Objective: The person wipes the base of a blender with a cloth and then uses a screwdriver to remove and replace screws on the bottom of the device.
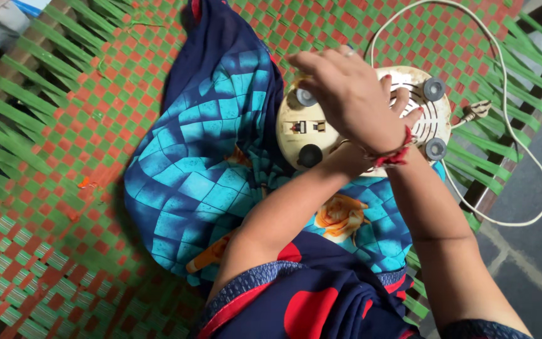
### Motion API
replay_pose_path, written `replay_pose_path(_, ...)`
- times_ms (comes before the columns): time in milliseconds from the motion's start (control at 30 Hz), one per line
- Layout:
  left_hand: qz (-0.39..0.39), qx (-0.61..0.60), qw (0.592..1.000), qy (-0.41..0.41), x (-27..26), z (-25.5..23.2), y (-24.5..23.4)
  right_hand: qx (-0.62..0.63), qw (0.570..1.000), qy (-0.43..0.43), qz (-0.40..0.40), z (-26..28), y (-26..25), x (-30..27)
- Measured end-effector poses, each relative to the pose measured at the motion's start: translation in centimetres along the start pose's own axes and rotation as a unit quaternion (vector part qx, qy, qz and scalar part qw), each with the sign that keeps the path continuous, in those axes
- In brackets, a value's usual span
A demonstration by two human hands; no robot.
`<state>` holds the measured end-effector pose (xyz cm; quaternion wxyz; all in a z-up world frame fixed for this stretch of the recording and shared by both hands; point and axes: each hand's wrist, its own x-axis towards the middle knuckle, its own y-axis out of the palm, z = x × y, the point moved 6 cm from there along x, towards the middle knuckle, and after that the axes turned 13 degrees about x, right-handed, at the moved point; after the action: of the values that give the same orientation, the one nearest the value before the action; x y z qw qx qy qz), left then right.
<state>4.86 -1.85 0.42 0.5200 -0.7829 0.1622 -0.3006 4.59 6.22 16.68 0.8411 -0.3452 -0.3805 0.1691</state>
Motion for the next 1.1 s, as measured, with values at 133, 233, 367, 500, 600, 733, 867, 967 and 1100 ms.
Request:
replay_pose_path(133,0.045,0.07,0.996,0.028,-0.5,0.0,-3.6,-0.021,1.0,-0.011,-0.02,-1.5,0.1,1.5)
replay_pose_path(233,0.087,0.094,0.991,0.037,-0.4,0.4,-5.0,0.011,0.999,0.003,-0.044,-2.7,-0.6,1.5)
replay_pose_path(367,0.128,0.096,0.985,0.058,-1.0,0.0,-6.2,0.002,0.998,0.04,-0.039,-3.4,-0.5,0.7)
replay_pose_path(500,0.152,-0.022,0.981,0.119,-4.4,2.2,-7.7,0.028,0.997,0.046,-0.048,-3.8,-0.6,0.4)
replay_pose_path(600,0.05,-0.198,0.978,0.052,-8.1,7.9,-11.1,0.022,0.998,0.037,-0.055,-3.5,-0.9,0.4)
replay_pose_path(733,-0.17,-0.28,0.94,-0.097,-11.8,15.6,-13.9,0.013,0.998,0.04,-0.045,-3.1,-1.0,0.3)
replay_pose_path(867,-0.23,-0.267,0.917,-0.185,-11.9,19.0,-10.0,-0.022,0.999,0.033,-0.03,-2.0,-1.0,-0.1)
replay_pose_path(967,-0.164,-0.335,0.91,-0.179,-10.4,18.0,-5.7,-0.012,1.0,0.003,-0.015,-0.9,-0.9,0.0)
replay_pose_path(1100,-0.149,-0.531,0.817,-0.166,-9.2,17.1,-3.7,0.028,0.999,-0.03,0.008,-0.3,0.9,0.8)
